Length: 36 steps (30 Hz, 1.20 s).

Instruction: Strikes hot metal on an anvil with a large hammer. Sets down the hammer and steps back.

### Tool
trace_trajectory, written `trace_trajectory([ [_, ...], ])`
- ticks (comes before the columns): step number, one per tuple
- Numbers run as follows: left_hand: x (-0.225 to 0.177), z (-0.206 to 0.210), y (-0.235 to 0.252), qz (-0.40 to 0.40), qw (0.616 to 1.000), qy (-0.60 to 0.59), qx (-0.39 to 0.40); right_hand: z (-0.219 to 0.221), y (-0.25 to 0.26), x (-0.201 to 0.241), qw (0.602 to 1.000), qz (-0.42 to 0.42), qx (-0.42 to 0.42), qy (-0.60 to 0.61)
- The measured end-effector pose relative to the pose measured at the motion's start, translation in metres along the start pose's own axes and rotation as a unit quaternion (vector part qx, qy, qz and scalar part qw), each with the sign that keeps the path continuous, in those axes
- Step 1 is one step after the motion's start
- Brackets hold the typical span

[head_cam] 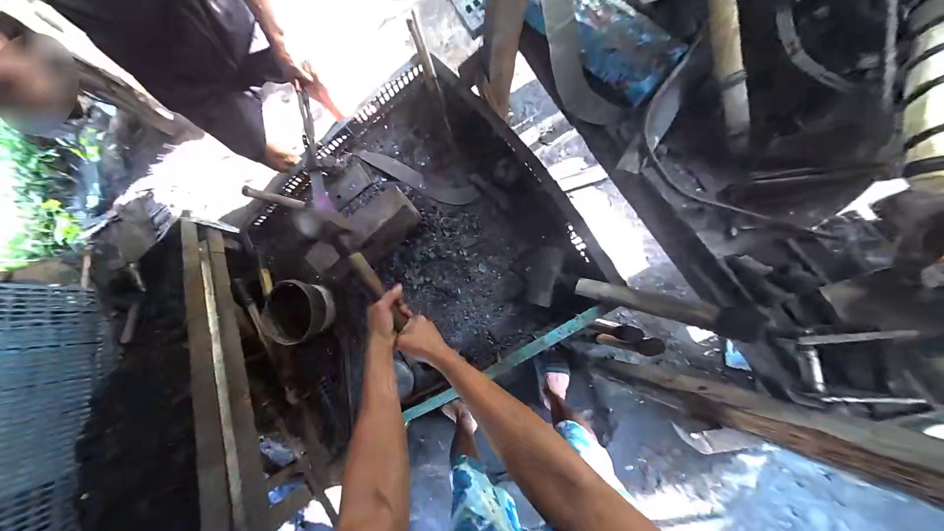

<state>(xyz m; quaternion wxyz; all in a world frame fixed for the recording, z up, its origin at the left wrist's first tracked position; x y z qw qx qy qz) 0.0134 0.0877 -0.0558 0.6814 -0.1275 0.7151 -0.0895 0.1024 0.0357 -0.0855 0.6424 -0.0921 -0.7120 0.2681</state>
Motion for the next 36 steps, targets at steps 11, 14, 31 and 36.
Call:
trace_trajectory([
  [11, -0.314, -0.005, -0.178, 0.37, 0.918, 0.096, 0.104, -0.016, -0.156, 0.268, 0.894, -0.445, 0.031, 0.045],
  [14, -0.359, -0.007, -0.127, 0.425, 0.881, 0.118, 0.169, -0.035, -0.119, 0.327, 0.833, -0.55, -0.054, 0.028],
  [31, -0.288, -0.015, -0.194, 0.35, 0.929, 0.06, 0.103, 0.005, -0.168, 0.238, 0.894, -0.442, 0.017, 0.077],
  [36, -0.331, -0.008, -0.096, 0.421, 0.891, 0.09, 0.147, -0.025, -0.082, 0.298, 0.853, -0.515, -0.085, 0.015],
])
Point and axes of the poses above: each hand's wrist, its own y-axis towards the middle knuckle, its own z-axis out of the palm, x = y × z, the point moved 6 cm from there along y, towards the middle knuckle, and after that the axes turned 9 degrees about y, right-handed, at the moved point
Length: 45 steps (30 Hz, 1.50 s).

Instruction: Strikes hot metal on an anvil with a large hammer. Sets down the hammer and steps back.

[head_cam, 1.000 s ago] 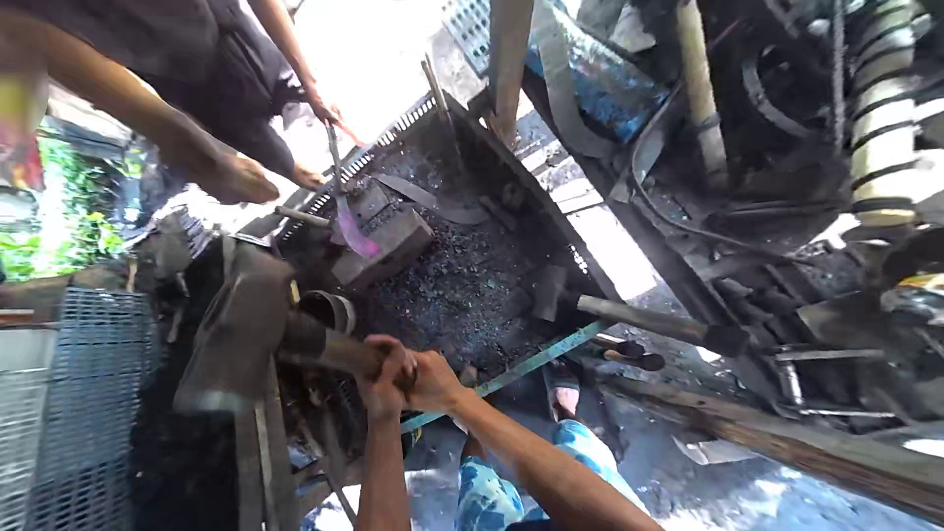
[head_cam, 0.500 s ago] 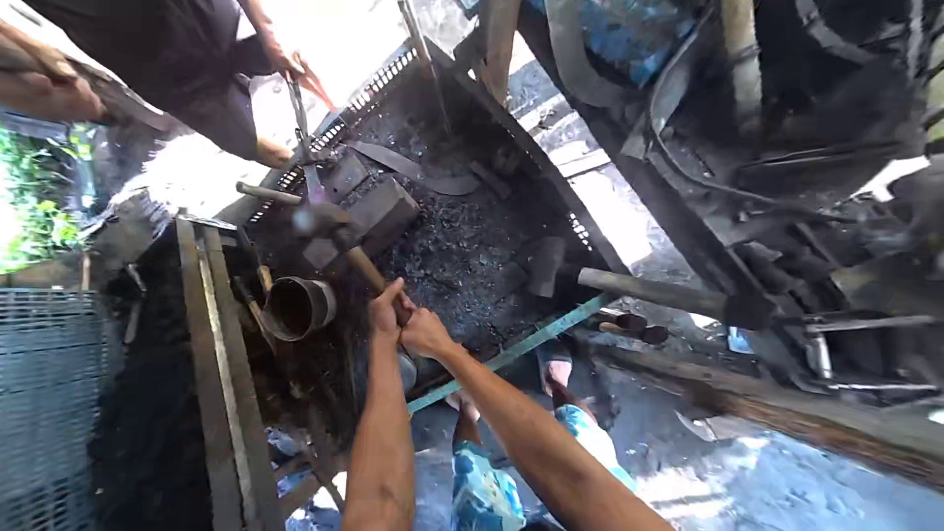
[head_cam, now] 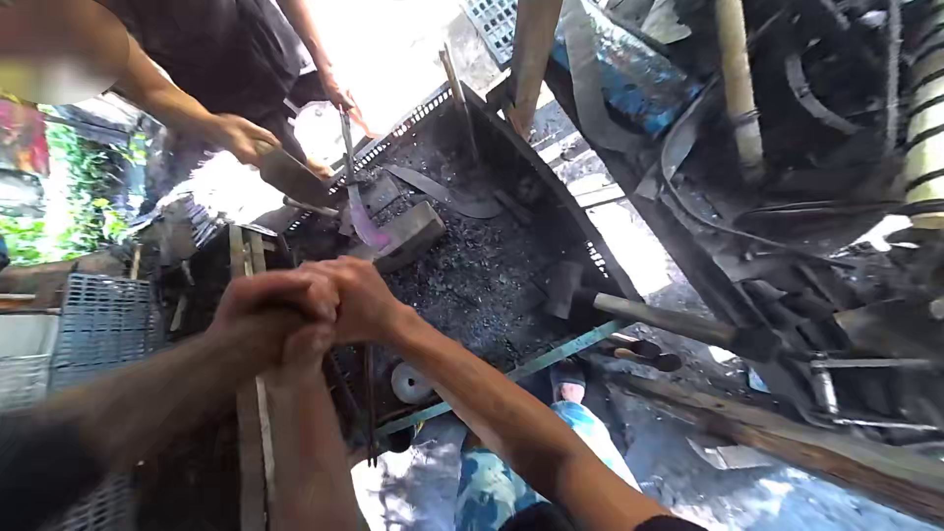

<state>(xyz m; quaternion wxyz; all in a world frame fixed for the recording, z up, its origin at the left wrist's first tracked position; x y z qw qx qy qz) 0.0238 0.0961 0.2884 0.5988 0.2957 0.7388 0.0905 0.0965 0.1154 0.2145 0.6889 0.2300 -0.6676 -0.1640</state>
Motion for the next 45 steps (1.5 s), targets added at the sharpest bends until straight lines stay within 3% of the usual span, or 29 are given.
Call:
trace_trajectory([
  [2, 0.126, 0.022, -0.057, -0.127, 0.988, -0.067, -0.057, 0.007, -0.075, -0.103, 0.98, 0.196, 0.019, -0.026],
  [4, 0.249, 0.056, -0.145, -0.335, 0.929, -0.107, -0.114, 0.014, -0.183, -0.187, 0.897, 0.438, 0.062, -0.012],
  [5, 0.28, 0.065, -0.179, -0.425, 0.891, -0.094, -0.133, 0.019, -0.22, -0.204, 0.853, 0.517, 0.072, 0.005],
  [6, 0.287, 0.071, -0.195, -0.473, 0.864, -0.088, -0.149, 0.019, -0.238, -0.207, 0.833, 0.546, 0.085, 0.001],
  [8, 0.238, 0.072, -0.192, -0.433, 0.881, -0.106, -0.156, 0.016, -0.241, -0.175, 0.863, 0.494, 0.105, -0.015],
  [11, 0.102, 0.053, -0.168, -0.281, 0.942, -0.117, -0.138, 0.022, -0.209, -0.076, 0.93, 0.351, 0.102, 0.019],
  [15, -0.041, 0.02, -0.095, -0.079, 0.997, -0.02, -0.014, 0.016, -0.103, 0.04, 0.99, 0.093, 0.07, 0.083],
  [18, -0.085, -0.006, -0.008, 0.011, 0.995, 0.049, 0.082, 0.005, -0.007, 0.075, 0.997, -0.042, 0.028, 0.05],
  [19, -0.074, -0.01, 0.011, 0.031, 0.995, 0.057, 0.08, 0.003, 0.014, 0.064, 0.998, -0.059, 0.012, 0.028],
  [21, 0.004, -0.008, 0.009, 0.019, 0.999, 0.02, 0.03, 0.005, 0.01, -0.006, 1.0, -0.004, -0.001, -0.011],
  [23, 0.14, 0.017, -0.061, -0.134, 0.987, -0.067, -0.058, 0.017, -0.081, -0.118, 0.978, 0.205, 0.026, -0.027],
  [25, 0.256, 0.046, -0.161, -0.361, 0.921, -0.093, -0.117, 0.032, -0.196, -0.197, 0.893, 0.446, 0.067, -0.004],
  [26, 0.283, 0.054, -0.193, -0.441, 0.884, -0.084, -0.126, 0.036, -0.23, -0.211, 0.847, 0.525, 0.082, 0.009],
  [27, 0.285, 0.057, -0.206, -0.472, 0.867, -0.087, -0.137, 0.036, -0.243, -0.21, 0.832, 0.545, 0.101, 0.002],
  [28, 0.264, 0.056, -0.206, -0.454, 0.873, -0.095, -0.149, 0.036, -0.245, -0.196, 0.842, 0.526, 0.119, -0.008],
  [32, 0.094, 0.037, -0.186, -0.276, 0.94, -0.116, -0.162, 0.04, -0.215, -0.069, 0.925, 0.357, 0.126, 0.014],
  [35, -0.013, 0.015, -0.133, -0.127, 0.987, -0.046, -0.085, 0.036, -0.135, 0.019, 0.977, 0.175, 0.103, 0.066],
  [38, -0.088, -0.009, -0.05, -0.025, 0.998, 0.04, -0.052, 0.032, -0.034, 0.074, 0.996, -0.001, 0.05, 0.07],
  [40, -0.082, -0.02, -0.001, 0.029, 0.998, 0.062, 0.009, 0.025, 0.012, 0.066, 0.998, -0.05, 0.012, 0.044],
  [41, -0.054, -0.019, 0.007, 0.037, 0.998, 0.041, 0.01, 0.022, 0.016, 0.041, 0.999, -0.035, 0.001, 0.025],
  [43, 0.054, -0.005, -0.025, -0.039, 0.998, -0.039, -0.034, 0.023, -0.033, -0.047, 0.993, 0.117, 0.007, -0.01],
  [45, 0.193, 0.021, -0.113, -0.239, 0.962, -0.091, -0.099, 0.032, -0.139, -0.153, 0.929, 0.366, 0.054, -0.029],
])
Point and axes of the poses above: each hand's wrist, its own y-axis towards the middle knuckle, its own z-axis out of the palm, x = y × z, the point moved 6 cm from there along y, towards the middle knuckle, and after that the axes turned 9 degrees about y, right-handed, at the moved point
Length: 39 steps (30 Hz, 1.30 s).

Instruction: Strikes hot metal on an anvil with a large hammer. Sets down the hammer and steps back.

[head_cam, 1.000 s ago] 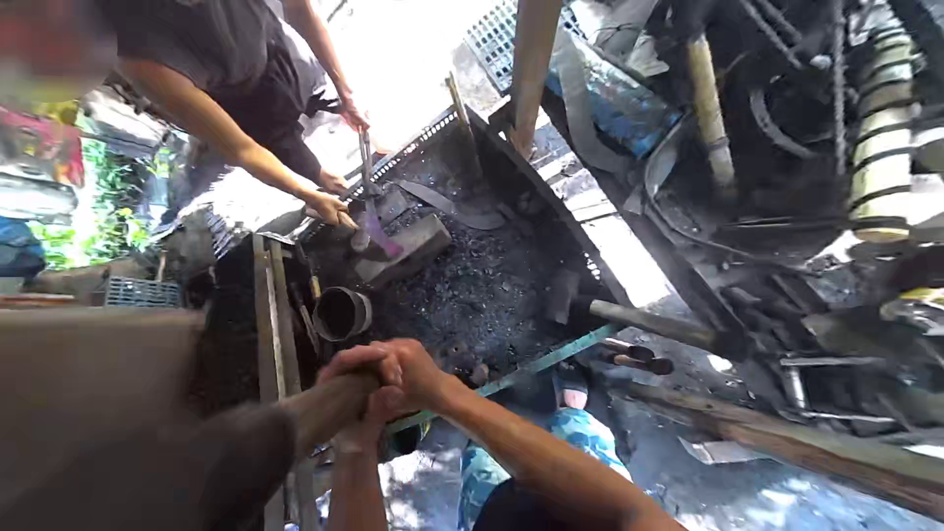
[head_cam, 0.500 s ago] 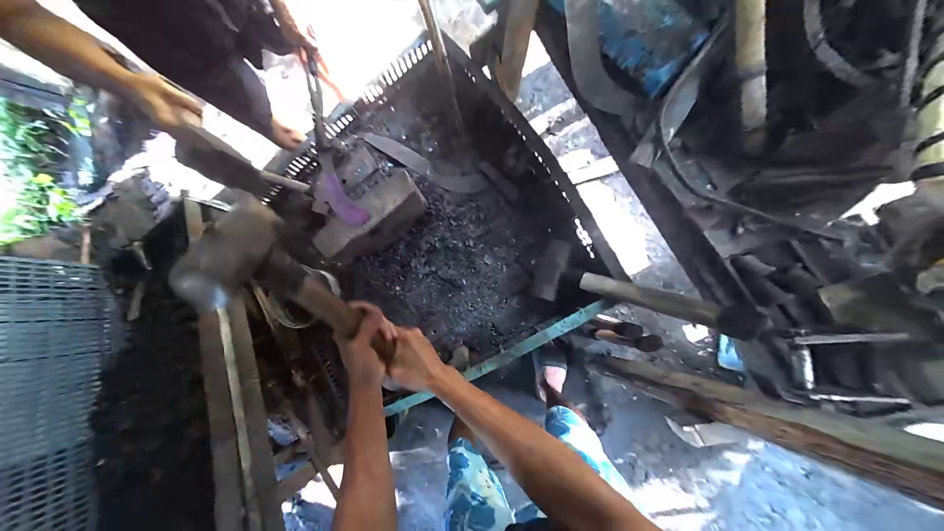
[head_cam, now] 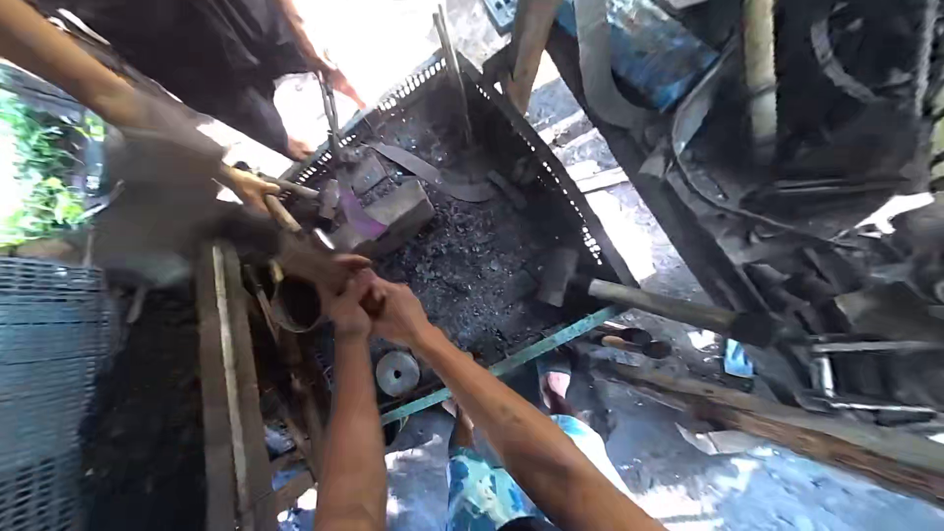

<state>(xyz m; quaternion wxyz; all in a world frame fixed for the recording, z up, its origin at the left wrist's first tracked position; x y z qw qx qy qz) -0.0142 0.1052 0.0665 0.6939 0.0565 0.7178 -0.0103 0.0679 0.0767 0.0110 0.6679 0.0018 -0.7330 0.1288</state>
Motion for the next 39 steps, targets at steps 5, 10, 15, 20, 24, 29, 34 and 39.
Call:
trace_trajectory([
  [5, 0.079, 0.01, -0.053, -0.171, 0.982, -0.034, -0.075, 0.005, -0.048, -0.077, 0.988, 0.129, 0.075, -0.048],
  [10, -0.199, 0.03, -0.12, 0.052, 0.983, -0.151, 0.091, -0.018, -0.142, 0.144, 0.843, -0.131, 0.456, 0.253],
  [15, -0.369, 0.011, -0.059, 0.254, 0.965, 0.068, -0.016, -0.036, -0.095, 0.315, 0.948, -0.26, 0.185, -0.008],
  [20, -0.223, 0.006, 0.027, 0.218, 0.972, 0.065, 0.057, -0.028, 0.005, 0.205, 0.972, -0.235, 0.012, 0.02],
  [24, 0.088, 0.004, -0.011, -0.134, 0.988, 0.046, -0.053, 0.018, -0.012, -0.086, 0.986, 0.128, 0.055, 0.091],
  [29, 0.021, 0.037, -0.069, -0.117, 0.992, 0.054, -0.015, 0.001, -0.088, -0.051, 0.99, 0.054, 0.023, 0.13],
  [34, -0.189, 0.067, -0.072, 0.131, 0.986, 0.096, 0.049, -0.042, -0.098, 0.133, 0.965, -0.222, 0.04, 0.132],
  [39, -0.274, 0.059, 0.006, 0.293, 0.94, 0.142, 0.105, -0.07, -0.018, 0.239, 0.92, -0.388, -0.027, 0.052],
])
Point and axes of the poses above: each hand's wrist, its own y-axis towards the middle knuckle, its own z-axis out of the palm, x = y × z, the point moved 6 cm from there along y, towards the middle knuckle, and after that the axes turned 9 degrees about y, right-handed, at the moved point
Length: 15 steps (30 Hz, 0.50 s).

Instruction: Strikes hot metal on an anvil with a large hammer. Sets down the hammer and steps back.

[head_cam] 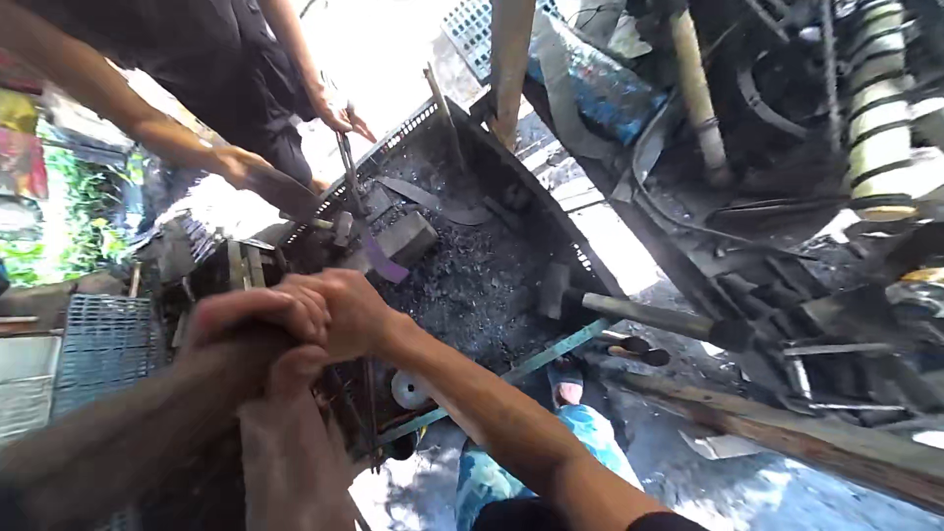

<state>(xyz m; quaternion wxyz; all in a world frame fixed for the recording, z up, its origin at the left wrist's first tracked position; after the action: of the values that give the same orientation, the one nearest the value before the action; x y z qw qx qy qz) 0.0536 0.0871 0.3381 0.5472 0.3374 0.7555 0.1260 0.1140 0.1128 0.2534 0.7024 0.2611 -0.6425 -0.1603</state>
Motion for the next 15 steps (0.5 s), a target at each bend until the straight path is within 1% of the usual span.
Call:
trace_trajectory([
  [1, 0.037, 0.002, -0.007, -0.007, 1.0, -0.019, -0.014, -0.001, -0.005, -0.031, 0.999, 0.032, 0.003, -0.015],
  [2, 0.089, 0.01, -0.034, -0.053, 0.997, -0.053, -0.038, 0.003, -0.032, -0.075, 0.994, 0.105, 0.016, -0.026],
  [3, 0.151, 0.024, -0.076, -0.132, 0.985, -0.09, -0.067, 0.01, -0.078, -0.127, 0.977, 0.208, 0.032, -0.024],
  [4, 0.214, 0.044, -0.128, -0.242, 0.958, -0.12, -0.092, 0.018, -0.136, -0.179, 0.942, 0.331, 0.046, -0.009],
  [5, 0.268, 0.065, -0.182, -0.354, 0.918, -0.139, -0.108, 0.027, -0.193, -0.218, 0.895, 0.444, 0.051, 0.01],
  [6, 0.304, 0.081, -0.226, -0.435, 0.881, -0.146, -0.114, 0.034, -0.239, -0.241, 0.848, 0.527, 0.051, 0.016],
  [7, 0.318, 0.093, -0.252, -0.469, 0.859, -0.161, -0.125, 0.034, -0.266, -0.25, 0.823, 0.564, 0.064, -0.007],
  [8, 0.307, 0.099, -0.256, -0.457, 0.863, -0.175, -0.13, 0.029, -0.274, -0.245, 0.826, 0.557, 0.085, -0.036],
  [9, 0.275, 0.097, -0.249, -0.415, 0.882, -0.185, -0.128, 0.026, -0.271, -0.226, 0.848, 0.519, 0.097, -0.055],
  [11, 0.177, 0.084, -0.231, -0.322, 0.924, -0.171, -0.116, 0.028, -0.257, -0.157, 0.903, 0.418, 0.094, -0.038],
  [13, 0.089, 0.068, -0.187, -0.217, 0.966, -0.121, -0.07, 0.025, -0.214, -0.087, 0.953, 0.296, 0.071, -0.001],
  [15, 0.027, 0.041, -0.137, -0.124, 0.989, -0.079, -0.001, 0.022, -0.154, -0.028, 0.986, 0.157, 0.045, 0.042],
])
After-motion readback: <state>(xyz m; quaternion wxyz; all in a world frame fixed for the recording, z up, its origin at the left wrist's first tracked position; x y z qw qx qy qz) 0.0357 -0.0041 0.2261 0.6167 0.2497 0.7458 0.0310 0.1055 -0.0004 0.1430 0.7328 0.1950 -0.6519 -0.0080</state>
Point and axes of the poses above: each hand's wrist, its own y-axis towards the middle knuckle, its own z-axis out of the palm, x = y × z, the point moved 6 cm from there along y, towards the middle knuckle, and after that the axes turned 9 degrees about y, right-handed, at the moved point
